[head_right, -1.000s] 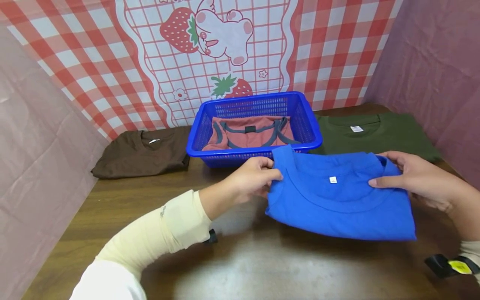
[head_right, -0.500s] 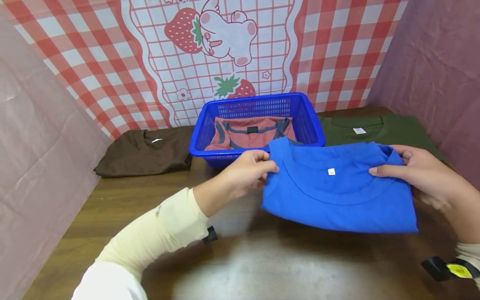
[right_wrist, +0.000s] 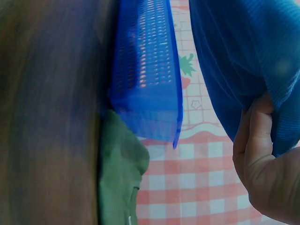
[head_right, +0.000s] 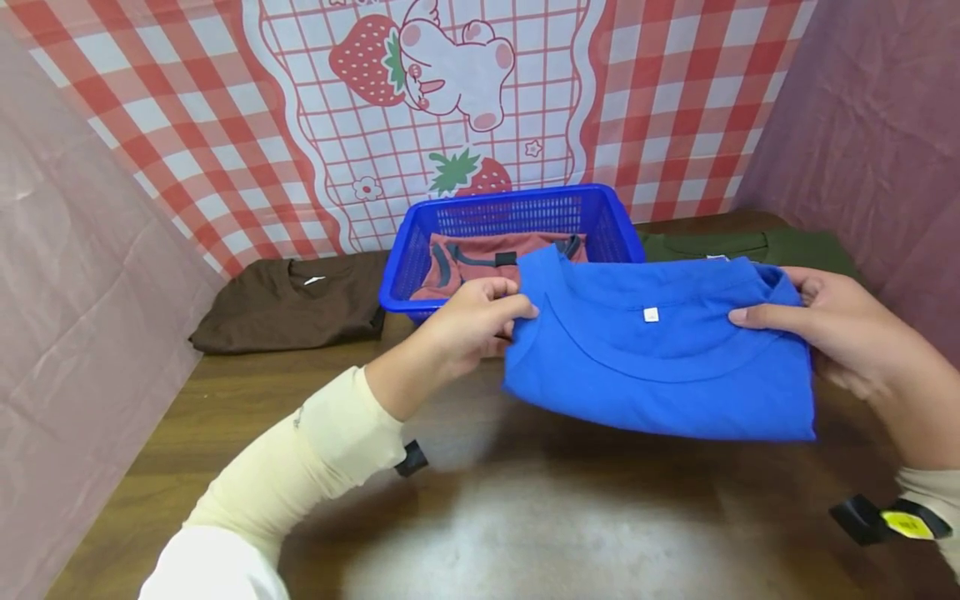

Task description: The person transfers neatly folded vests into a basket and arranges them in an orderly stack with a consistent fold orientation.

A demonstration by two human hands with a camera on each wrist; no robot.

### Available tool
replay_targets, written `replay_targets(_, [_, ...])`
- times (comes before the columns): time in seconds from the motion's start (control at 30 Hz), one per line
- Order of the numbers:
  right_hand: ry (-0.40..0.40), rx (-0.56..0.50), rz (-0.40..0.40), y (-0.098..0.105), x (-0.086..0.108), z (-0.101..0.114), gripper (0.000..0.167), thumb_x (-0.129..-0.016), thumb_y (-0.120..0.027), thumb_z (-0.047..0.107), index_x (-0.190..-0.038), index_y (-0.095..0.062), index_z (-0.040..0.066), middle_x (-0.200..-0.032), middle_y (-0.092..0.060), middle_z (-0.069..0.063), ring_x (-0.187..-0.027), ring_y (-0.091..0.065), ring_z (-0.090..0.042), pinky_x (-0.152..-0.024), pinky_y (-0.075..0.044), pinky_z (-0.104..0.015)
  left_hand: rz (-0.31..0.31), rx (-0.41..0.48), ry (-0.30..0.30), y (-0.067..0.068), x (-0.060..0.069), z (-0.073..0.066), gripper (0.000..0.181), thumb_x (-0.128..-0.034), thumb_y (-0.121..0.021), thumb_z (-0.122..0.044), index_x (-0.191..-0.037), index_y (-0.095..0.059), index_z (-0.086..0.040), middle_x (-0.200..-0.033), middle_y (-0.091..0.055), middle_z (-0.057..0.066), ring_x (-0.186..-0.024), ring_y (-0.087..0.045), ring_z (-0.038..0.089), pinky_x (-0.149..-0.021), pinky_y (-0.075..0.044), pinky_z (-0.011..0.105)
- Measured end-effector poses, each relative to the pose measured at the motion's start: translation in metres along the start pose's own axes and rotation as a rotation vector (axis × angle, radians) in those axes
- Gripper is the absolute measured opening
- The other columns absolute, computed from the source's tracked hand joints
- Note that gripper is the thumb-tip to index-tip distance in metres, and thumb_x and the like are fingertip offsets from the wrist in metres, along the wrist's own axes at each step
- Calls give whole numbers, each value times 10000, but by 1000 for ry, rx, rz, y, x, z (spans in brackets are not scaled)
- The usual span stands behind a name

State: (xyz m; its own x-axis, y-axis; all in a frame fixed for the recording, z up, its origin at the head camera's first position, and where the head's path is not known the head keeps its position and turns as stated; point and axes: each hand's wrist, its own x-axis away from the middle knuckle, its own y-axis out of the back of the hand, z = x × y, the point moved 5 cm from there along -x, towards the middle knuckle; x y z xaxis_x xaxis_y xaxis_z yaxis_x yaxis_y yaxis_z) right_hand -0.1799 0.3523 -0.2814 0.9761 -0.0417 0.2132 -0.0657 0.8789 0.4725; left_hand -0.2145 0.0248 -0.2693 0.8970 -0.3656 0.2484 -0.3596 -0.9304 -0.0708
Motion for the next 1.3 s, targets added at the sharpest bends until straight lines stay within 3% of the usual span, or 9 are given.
replay_targets(0.07, [1,-54,0,0,-1,2,497,-956,-624,298,-1341,-363,123,-1104,-626,-24,-745,-647,-18,-703,-584,-457,6,2,-1,1,0,-1,60,-900,-644,-46,-949,-609,-45,-777,-655,60,-658,-620,156,-566,-544,274])
replay_targets(0.13, [2,-114,9,0,-3,5,312,-959,-624,268,-1182,-410,231,-909,-605,202,-747,-669,-51,-664,-595,-430,9,-1,-1,3,1,-3,61,-904,-643,-55,-957,-615,-46,-793,-661,56,-675,-628,155,-584,-552,280])
replay_targets(0.2, [-2,-168,25,0,-4,8,256,-967,-611,243,-1144,-426,237,-850,-623,238,-739,-685,-84,-635,-598,-413,3,-12,-2,5,1,-5,74,-907,-646,-71,-975,-629,-48,-816,-673,52,-696,-639,157,-623,-564,295])
replay_targets(0.47, [53,-347,20,-1,-7,21,151,-953,-625,138,-1012,-565,264,-877,-687,119,-746,-707,-143,-607,-597,-394,-17,32,-37,17,4,-12,144,-907,-641,-84,-1039,-654,-27,-874,-674,82,-721,-627,180,-738,-588,351])
replay_targets(0.53, [59,-382,25,-3,-9,23,171,-946,-631,118,-1037,-567,247,-889,-692,111,-751,-704,-140,-605,-597,-386,-26,45,-45,20,5,-14,152,-912,-640,-97,-1046,-662,-28,-897,-677,87,-739,-623,182,-757,-587,359])
replay_targets(0.73, [67,-343,51,-10,-16,28,309,-954,-626,149,-1198,-447,212,-933,-677,159,-793,-687,-109,-642,-601,-359,-57,58,-51,30,6,-16,150,-923,-634,-115,-1042,-670,-31,-971,-686,95,-799,-634,192,-799,-581,380])
replay_targets(0.93, [81,-540,103,-17,-19,32,251,-950,-609,47,-1139,-561,204,-1005,-698,62,-831,-693,-170,-661,-601,-376,-68,87,-50,36,6,-16,103,-912,-624,-92,-979,-667,-26,-895,-668,61,-748,-605,163,-717,-578,321])
replay_targets(1.2, [113,-598,138,-31,-27,47,214,-951,-596,35,-1090,-623,196,-1021,-700,29,-854,-703,-181,-667,-598,-388,-86,137,-73,50,5,-17,77,-913,-606,-75,-847,-638,-52,-677,-555,-3,-610,-501,98,-600,-532,239])
replay_targets(1.3, [116,-575,144,-36,-31,52,269,-952,-603,56,-1188,-532,164,-1031,-691,56,-861,-705,-174,-668,-597,-401,-97,156,-71,55,4,-16,111,-912,-609,-77,-803,-629,-64,-674,-539,-8,-605,-476,96,-598,-524,235])
